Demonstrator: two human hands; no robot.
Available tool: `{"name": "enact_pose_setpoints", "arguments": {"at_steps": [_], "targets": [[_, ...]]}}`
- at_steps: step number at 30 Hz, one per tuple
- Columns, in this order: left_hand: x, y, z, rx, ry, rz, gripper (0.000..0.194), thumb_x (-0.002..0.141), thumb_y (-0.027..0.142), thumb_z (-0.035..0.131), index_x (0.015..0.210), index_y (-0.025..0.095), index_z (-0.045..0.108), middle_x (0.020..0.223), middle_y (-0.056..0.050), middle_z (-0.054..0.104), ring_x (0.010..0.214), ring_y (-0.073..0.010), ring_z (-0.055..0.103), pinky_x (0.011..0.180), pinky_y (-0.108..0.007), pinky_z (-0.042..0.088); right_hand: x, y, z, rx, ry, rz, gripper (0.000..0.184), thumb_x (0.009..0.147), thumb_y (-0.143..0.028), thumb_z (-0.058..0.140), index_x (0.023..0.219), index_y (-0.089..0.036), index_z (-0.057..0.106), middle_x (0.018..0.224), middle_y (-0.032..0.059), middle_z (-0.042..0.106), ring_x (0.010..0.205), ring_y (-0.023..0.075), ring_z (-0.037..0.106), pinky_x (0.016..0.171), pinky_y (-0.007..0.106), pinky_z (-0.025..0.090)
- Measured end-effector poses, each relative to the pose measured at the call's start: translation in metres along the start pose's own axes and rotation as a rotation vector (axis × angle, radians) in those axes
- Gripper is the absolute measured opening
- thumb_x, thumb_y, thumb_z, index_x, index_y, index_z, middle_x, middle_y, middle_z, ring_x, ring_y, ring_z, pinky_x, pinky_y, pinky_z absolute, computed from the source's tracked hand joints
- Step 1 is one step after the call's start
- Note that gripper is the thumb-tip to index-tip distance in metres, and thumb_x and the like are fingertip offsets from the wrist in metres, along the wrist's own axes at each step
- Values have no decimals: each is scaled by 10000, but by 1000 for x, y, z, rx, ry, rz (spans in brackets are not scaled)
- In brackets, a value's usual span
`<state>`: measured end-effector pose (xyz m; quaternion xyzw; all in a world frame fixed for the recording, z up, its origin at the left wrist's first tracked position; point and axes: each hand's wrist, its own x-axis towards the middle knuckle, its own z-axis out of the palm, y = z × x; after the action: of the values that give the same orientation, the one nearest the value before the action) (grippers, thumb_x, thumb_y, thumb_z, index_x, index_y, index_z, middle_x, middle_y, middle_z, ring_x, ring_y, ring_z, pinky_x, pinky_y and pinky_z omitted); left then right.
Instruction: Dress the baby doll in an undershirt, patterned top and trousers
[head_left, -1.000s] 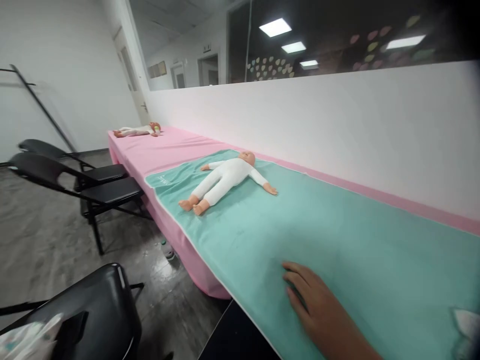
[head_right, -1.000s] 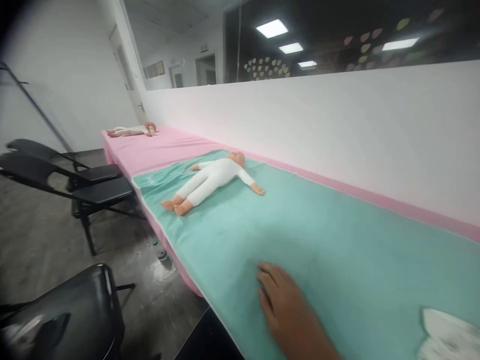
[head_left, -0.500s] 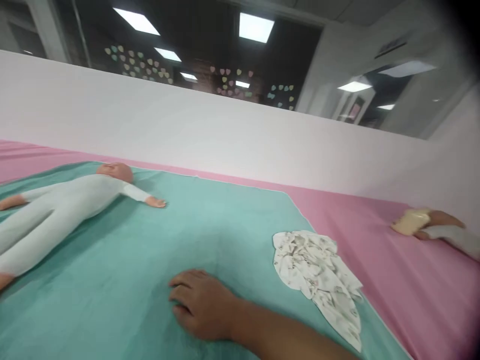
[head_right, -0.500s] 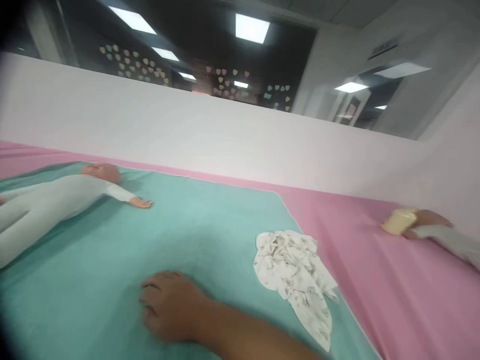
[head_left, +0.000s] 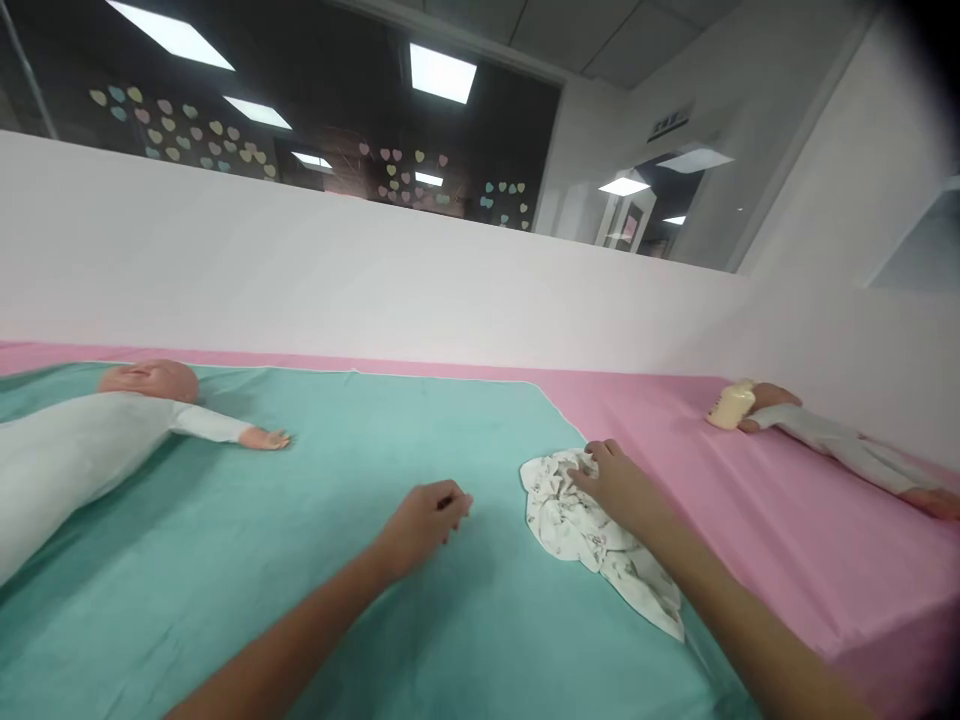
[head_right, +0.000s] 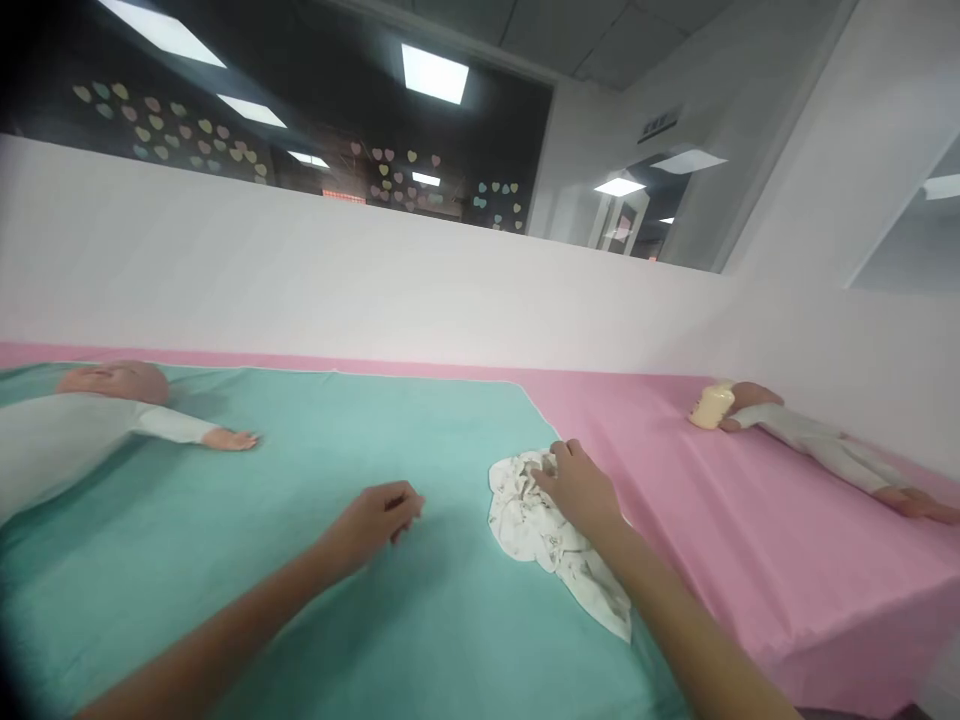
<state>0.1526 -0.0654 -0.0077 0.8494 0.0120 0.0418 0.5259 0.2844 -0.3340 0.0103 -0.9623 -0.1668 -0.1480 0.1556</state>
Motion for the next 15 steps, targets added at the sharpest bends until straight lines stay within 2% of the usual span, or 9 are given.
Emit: {"name": "enact_pose_setpoints", "arguments": {"at_steps": [3,6,8,11,13,15], "targets": [[24,-28,-13,34,186,-76,336,790,460,396,663,170,508,601,9,493,515,-107,418,495,-225,303,16,20,10,-3,-157,41,233,807,-409,501,781,-178,505,770,11,544,594,120,475,484,199,270],[30,-43,-18,28,197,-54,325,791,455,376,680,177,503,605,15,488,520,-107,421,509,-222,313,29,18,5,135,-175,52,199,800,-356,494,730,-170,489,682,1,536,584,120,474,499,197,295],[29,-45,-17,24,146,-33,310,788,447,387,691,177,505,617,15,504,525,-109,440,521,-224,326,38,11,-8,380,-189,90,206,791,-357,509,739,-159,491,698,12,543,613,124,507,526,199,356],[26,-42,-16,1,122,-29,296,791,437,400,704,174,506,615,13,514,528,-113,463,532,-227,336,52,-1,-33,904,-189,161,233,778,-374,535,794,-143,510,770,42,553,672,136,542,585,219,449],[24,-41,-16,-14,128,-22,301,799,439,404,704,172,504,603,10,512,534,-118,473,536,-229,334,57,-10,-49,1210,-129,137,226,771,-352,552,850,-142,523,842,56,558,711,138,548,611,224,479],[22,-42,-15,-36,125,-2,305,810,446,409,719,173,511,622,3,525,546,-121,480,541,-231,335,54,-22,-63,1403,-85,53,205,775,-325,563,875,-151,525,910,56,559,766,140,552,643,225,494]]}}
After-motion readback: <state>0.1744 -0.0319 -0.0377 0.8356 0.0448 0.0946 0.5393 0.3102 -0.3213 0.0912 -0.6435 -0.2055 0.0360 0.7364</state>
